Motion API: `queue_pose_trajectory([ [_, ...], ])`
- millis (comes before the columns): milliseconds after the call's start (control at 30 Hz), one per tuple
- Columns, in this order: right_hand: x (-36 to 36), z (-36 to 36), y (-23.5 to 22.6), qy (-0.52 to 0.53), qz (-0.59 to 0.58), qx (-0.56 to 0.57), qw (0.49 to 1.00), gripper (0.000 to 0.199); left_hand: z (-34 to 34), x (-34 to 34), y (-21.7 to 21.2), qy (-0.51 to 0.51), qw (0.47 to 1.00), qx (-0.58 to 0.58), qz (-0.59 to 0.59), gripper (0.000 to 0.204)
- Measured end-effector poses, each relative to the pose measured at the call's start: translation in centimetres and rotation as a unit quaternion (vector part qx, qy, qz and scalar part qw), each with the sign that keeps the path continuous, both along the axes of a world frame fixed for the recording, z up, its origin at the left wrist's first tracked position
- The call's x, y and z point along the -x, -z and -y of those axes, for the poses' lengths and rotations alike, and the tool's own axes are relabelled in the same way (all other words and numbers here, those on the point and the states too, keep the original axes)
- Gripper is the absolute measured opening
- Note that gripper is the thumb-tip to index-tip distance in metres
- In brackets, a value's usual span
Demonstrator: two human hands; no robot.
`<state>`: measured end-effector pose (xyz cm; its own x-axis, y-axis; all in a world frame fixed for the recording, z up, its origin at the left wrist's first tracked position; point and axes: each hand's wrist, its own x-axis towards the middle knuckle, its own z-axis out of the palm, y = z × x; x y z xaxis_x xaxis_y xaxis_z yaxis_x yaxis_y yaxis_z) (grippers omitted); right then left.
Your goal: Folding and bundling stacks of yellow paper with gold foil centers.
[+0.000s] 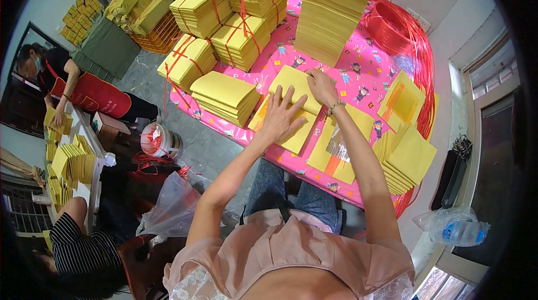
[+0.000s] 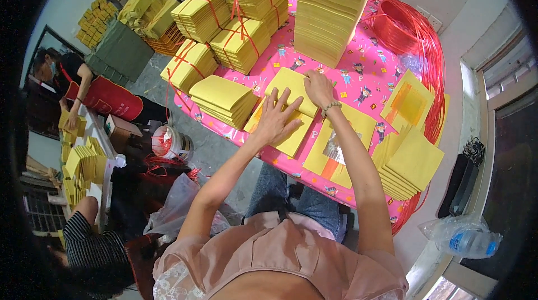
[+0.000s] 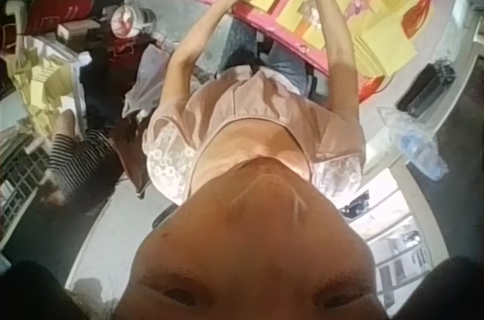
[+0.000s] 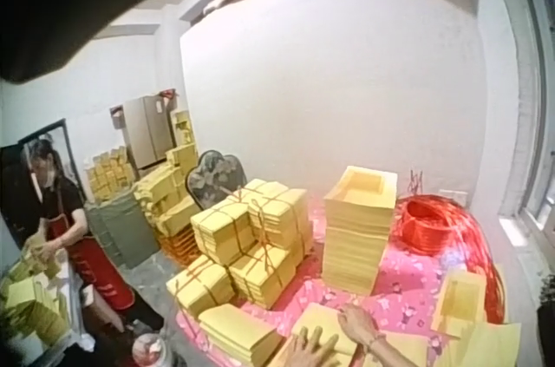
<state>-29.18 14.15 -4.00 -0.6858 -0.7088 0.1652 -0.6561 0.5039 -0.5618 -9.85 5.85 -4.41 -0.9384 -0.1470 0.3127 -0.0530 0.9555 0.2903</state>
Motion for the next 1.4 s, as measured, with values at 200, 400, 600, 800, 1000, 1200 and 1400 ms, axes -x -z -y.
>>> queue_pose_trajectory([
  [200, -0.1, -0.1, 0.6, 0.003, 0.003, 0.020, 1.000, 0.025, 0.1, 0.2, 0.1, 0.010, 1.000, -0.010, -0.002, 0.061],
  [400, -0.5, 0.0, 0.8, 0.004, -0.016, 0.035, 0.999, 0.026, 0.4, 0.2, 0.2, 0.014, 1.000, -0.015, 0.020, 0.062],
  [600, -1.7, -0.7, 0.0, 0.036, -0.061, 0.003, 0.997, 0.025, 0.2, 0.6, 0.3, 0.016, 0.999, -0.016, 0.034, 0.061],
  [800, -8.2, -4.9, -0.8, -0.034, -0.118, 0.032, 0.992, 0.033, 0.4, 0.2, 0.3, 0.017, 0.999, -0.015, 0.024, 0.062],
  [1000, -10.8, -7.7, -0.1, -0.069, -0.150, -0.031, 0.986, 0.054, 0.8, 0.3, 0.5, 0.026, 0.999, 0.004, 0.025, 0.063],
  [1200, -11.0, -8.4, -0.8, -0.104, -0.172, -0.043, 0.979, 0.059, 1.0, 0.5, 0.8, 0.036, 0.999, -0.001, 0.009, 0.062],
  [1400, -10.3, -8.5, -0.4, -0.126, -0.159, -0.064, 0.977, 0.061, 0.8, 0.3, 0.7, 0.026, 0.999, -0.003, 0.019, 0.063],
])
